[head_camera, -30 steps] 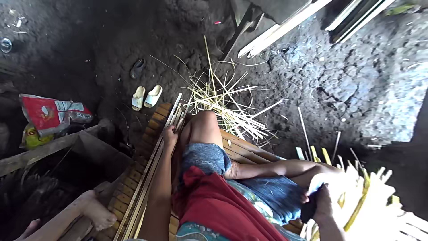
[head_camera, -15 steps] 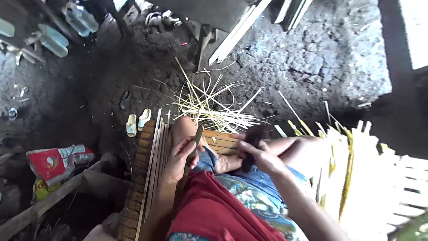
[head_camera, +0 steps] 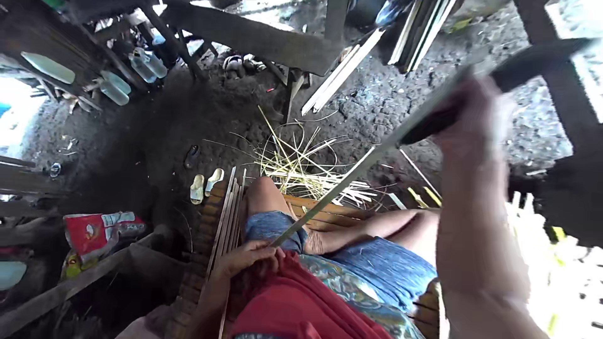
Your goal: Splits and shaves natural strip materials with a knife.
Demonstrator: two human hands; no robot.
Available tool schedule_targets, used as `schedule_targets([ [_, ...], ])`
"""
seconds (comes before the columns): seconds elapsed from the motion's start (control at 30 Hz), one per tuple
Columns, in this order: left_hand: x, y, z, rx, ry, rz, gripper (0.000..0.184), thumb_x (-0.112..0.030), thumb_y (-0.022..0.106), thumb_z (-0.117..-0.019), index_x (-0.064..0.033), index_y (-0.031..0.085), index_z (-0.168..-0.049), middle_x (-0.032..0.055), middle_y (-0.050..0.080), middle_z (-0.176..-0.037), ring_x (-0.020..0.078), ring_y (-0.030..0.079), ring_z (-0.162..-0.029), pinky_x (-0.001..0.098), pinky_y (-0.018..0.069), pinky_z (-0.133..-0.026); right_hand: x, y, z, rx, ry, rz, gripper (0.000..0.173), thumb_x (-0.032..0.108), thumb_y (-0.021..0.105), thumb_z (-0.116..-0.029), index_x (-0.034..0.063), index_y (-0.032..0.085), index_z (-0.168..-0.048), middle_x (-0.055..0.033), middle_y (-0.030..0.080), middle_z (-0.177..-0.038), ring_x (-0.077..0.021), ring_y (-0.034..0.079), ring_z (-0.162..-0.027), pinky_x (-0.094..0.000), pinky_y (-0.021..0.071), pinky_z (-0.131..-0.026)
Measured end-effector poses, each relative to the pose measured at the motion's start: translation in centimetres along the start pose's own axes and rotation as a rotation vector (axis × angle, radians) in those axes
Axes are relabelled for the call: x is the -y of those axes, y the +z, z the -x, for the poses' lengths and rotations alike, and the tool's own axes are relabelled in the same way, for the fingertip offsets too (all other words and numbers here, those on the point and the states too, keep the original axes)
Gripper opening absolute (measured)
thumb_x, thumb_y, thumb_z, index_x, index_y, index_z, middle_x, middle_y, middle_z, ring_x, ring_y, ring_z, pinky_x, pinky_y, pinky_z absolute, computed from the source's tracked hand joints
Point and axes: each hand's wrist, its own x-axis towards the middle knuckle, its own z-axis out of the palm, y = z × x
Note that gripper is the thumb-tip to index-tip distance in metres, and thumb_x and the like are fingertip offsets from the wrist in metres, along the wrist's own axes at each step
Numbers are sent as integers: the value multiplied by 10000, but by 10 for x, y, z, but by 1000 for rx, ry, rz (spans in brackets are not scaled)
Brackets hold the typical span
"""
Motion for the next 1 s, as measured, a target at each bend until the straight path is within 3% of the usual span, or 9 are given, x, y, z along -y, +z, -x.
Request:
schedule_targets([
  [0.07, -25, -8, -4, -61, 19, -23, 294, -185, 388, -1067, -60, 653, -1096, -124, 568, -660, -53, 466, -526, 132, 393, -496, 16, -24, -17, -79, 9, -112, 198, 305, 456, -1101, 214, 534, -944, 110, 539, -645, -24, 561, -562, -224, 549, -616],
  [0.13, -68, -16, -23, -185, 89, 9, 275, -148, 382, -1076, -55, 641, -1064, -120, 484, -621, -53, 392, -498, 117, 334, -475, 13, -41, -4, 28, 7, -92, 226, 366, 401, -1114, 236, 580, -1065, 143, 538, -665, 1, 558, -569, -192, 547, -621],
  [0.23, -133, -33, -71, -347, 350, 233, 314, -241, 293, -1115, -130, 582, -1061, -129, 445, -571, -47, 370, -432, 110, 337, -422, -24, -55, 42, 214, 67, 25, 152, 386, 481, -1072, 305, 608, -1087, 180, 566, -693, 18, 557, -579, -185, 542, -594],
  [0.37, -197, -44, -122, -578, 627, 580, 316, -296, 251, -1135, -166, 538, -1107, -114, 421, -571, -17, 369, -409, 126, 365, -404, -73, -66, 117, 264, 329, -8, 276, 353, 452, -1071, 212, 658, -1188, 97, 582, -726, -14, 532, -539, -188, 503, -501],
  [0.47, -199, -48, -142, -702, 722, 768, 329, -293, 225, -1136, -172, 511, -1029, -117, 403, -547, -12, 374, -396, 130, 373, -403, -78, -62, 153, 309, 520, -104, 369, 284, 325, -1100, 106, 630, -1210, 22, 640, -774, -52, 573, -541, -204, 515, -485],
  [0.6, -182, -49, -152, -802, 771, 936, 364, -305, 191, -1134, -177, 484, -961, -119, 381, -523, -16, 367, -380, 127, 370, -400, -76, -59, 165, 446, 545, -199, 410, 250, 283, -1096, 67, 637, -1196, -10, 711, -877, -47, 618, -575, -181, 514, -491],
  [0.87, -171, -44, -144, -949, 853, 919, 388, -322, 167, -1135, -182, 467, -932, -113, 365, -507, -10, 370, -378, 134, 367, -396, -71, -38, 168, 441, 441, -234, 311, 243, 474, -1038, 92, 654, -1241, -45, 751, -885, -52, 630, -554, -178, 512, -492],
  [0.93, -162, -31, -137, -991, 873, 905, 371, -320, 209, -1135, -198, 484, -918, -120, 414, -533, -4, 430, -417, 140, 417, -446, -74, -33, 165, 333, 383, -235, 273, 198, 469, -1050, 89, 668, -1202, -46, 752, -846, -54, 620, -526, -184, 514, -486],
  [1.0, -140, -7, -123, -989, 812, 793, 341, -331, 205, -1136, -222, 500, -1005, -117, 535, -666, 17, 582, -605, 187, 533, -643, -75, -38, 153, 221, 301, -200, 283, 259, 460, -1069, 117, 692, -1146, -22, 752, -881, -48, 618, -543, -186, 512, -479],
])
